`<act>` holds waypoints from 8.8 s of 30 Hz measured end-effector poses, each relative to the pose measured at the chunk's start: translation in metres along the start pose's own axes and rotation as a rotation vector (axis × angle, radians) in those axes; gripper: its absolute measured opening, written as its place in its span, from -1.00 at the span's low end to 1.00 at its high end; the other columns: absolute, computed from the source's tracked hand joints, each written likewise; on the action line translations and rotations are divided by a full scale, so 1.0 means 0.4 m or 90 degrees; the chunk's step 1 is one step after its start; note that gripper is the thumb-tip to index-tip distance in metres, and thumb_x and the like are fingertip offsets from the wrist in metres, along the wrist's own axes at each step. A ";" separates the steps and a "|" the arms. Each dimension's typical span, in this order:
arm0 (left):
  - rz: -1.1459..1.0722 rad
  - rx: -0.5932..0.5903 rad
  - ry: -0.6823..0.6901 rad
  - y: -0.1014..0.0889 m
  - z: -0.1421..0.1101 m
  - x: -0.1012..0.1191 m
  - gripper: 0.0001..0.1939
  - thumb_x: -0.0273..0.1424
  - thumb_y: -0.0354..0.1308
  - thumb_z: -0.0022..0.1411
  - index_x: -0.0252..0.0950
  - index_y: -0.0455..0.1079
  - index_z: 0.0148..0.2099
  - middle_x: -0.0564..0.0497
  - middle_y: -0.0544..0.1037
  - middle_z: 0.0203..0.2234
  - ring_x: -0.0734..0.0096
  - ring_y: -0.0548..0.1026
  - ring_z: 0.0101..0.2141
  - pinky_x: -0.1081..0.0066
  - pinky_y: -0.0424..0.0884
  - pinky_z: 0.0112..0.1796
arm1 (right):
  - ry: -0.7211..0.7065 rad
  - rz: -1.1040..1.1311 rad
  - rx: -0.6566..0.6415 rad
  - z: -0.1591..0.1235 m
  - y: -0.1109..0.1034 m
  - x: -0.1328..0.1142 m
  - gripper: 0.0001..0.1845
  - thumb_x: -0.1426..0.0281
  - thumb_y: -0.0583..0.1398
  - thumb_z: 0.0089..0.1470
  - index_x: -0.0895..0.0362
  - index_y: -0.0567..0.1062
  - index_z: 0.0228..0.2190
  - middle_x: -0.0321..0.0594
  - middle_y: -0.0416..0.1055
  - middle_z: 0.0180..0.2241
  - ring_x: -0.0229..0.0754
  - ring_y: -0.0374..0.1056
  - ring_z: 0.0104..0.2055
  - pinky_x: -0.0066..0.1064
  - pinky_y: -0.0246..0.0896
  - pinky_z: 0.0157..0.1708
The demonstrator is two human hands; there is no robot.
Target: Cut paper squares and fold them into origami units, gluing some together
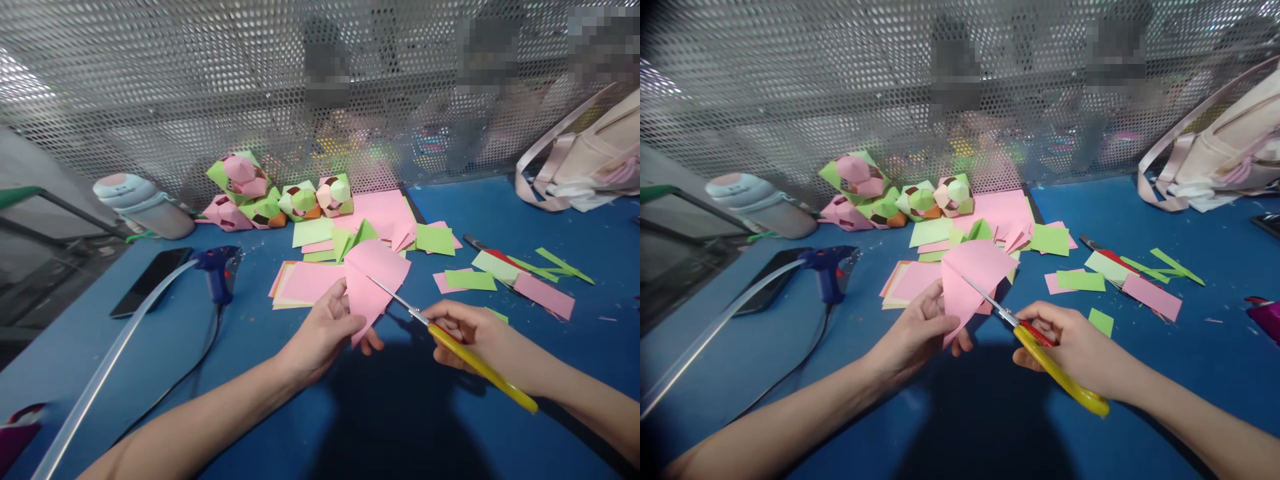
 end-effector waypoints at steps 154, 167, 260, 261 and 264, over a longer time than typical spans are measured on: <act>0.869 -0.070 0.296 -0.009 0.030 -0.043 -0.89 -0.40 0.14 0.24 -0.29 0.45 -0.20 -0.06 0.49 -0.31 0.28 0.38 -0.24 0.28 0.29 -0.17 | -0.563 -0.678 0.109 0.034 0.058 -0.080 -0.82 0.52 0.06 0.19 0.16 0.47 -0.30 -0.14 0.49 -0.24 -0.13 0.35 -0.18 -0.23 0.21 -0.16; 0.781 -0.132 0.252 -0.034 0.044 -0.034 -0.90 -0.38 0.20 0.18 -0.20 0.55 -0.31 0.00 0.44 -0.35 0.33 0.35 -0.23 0.33 0.24 -0.14 | -0.698 -0.732 -0.017 -0.005 0.087 -0.036 -0.70 0.53 0.10 0.17 0.11 0.42 -0.06 -0.10 0.48 -0.07 -0.09 0.37 -0.01 -0.15 0.31 -0.10; 1.121 -0.278 0.593 0.156 -0.100 -0.097 -0.71 -0.58 -0.13 0.35 -0.41 0.43 -0.27 -0.17 0.53 -0.29 0.31 0.46 -0.26 0.30 0.46 -0.22 | -0.597 -1.066 -0.193 -0.059 0.153 -0.009 -0.78 0.44 0.06 0.23 0.18 0.51 -0.27 -0.11 0.45 -0.23 -0.09 0.29 -0.14 -0.22 0.13 -0.20; 1.159 -0.278 0.621 0.165 -0.110 -0.103 -0.73 -0.60 -0.11 0.33 -0.44 0.43 -0.26 -0.19 0.54 -0.29 0.29 0.48 -0.26 0.29 0.47 -0.22 | -0.605 -1.074 -0.170 -0.062 0.158 -0.008 -0.77 0.46 0.05 0.23 0.21 0.50 -0.20 -0.06 0.44 -0.15 -0.07 0.29 -0.09 -0.21 0.16 -0.18; 1.248 -0.234 0.680 0.183 -0.133 -0.113 -0.77 -0.63 -0.05 0.28 -0.52 0.44 -0.18 -0.27 0.55 -0.25 0.17 0.52 -0.20 0.23 0.50 -0.20 | -0.634 -1.091 -0.096 -0.074 0.176 -0.012 -0.71 0.53 0.03 0.22 0.33 0.48 -0.11 0.09 0.41 -0.01 0.00 0.29 0.02 -0.19 0.24 -0.14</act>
Point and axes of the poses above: each hand's wrist, its own z-axis towards the middle knuckle, its own y-axis out of the palm, x = y × z, the point moved 9 cm from there along z, towards the middle knuckle
